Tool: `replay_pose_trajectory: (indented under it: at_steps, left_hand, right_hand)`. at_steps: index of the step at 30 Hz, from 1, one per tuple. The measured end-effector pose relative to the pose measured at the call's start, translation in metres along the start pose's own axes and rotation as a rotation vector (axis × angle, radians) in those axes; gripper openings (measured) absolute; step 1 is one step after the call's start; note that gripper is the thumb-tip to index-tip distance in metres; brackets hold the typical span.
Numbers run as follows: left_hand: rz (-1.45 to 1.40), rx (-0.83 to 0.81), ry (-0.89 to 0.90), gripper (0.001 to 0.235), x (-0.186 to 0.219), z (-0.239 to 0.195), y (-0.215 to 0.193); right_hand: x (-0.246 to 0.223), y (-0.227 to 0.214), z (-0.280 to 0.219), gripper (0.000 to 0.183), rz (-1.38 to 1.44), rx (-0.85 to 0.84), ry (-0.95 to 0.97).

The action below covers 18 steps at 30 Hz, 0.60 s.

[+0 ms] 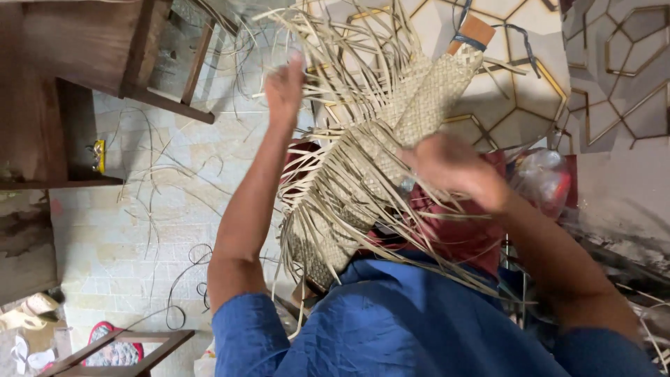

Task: The person sits on the floor and weaves dried palm leaves into a basket by hand, repeatedly threading and pulling strands through the existing weave. The basket gradually grows as more material is added.

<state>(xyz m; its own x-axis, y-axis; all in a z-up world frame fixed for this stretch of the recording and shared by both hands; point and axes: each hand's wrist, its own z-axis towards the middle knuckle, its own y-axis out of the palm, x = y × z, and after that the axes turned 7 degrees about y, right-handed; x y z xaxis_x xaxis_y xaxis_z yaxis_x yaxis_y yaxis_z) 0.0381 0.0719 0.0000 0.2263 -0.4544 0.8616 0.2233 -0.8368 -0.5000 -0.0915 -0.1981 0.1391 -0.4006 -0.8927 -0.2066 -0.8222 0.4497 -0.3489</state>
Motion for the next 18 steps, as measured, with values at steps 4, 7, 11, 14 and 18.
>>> replay_pose_trajectory:
  at_steps: [4, 7, 11, 14, 18]
  left_hand:
    - [0.062, -0.488, 0.263, 0.048, -0.036, -0.063, 0.002]
    - [0.093, -0.6, 0.49, 0.025, -0.039, -0.069, -0.004]
    - [0.363, -0.489, 0.692, 0.014, -0.002, -0.091, -0.031]
    - [0.558, -0.423, 0.58, 0.013, -0.012, -0.099, -0.024]
    - [0.633, -0.264, 0.552, 0.01, -0.051, -0.098, -0.035]
  right_hand:
    - [0.035, 0.024, 0.149, 0.032, 0.24, 0.707, -0.559]
    - [0.015, 0.033, 0.179, 0.021, 0.535, 0.984, -0.853]
    - [0.0, 0.043, 0.2, 0.031, 0.455, 1.1, -1.009]
    - [0.002, 0.052, 0.212, 0.027, 0.313, 1.185, -1.039]
    - [0.009, 0.058, 0.233, 0.018, 0.213, 1.226, -1.038]
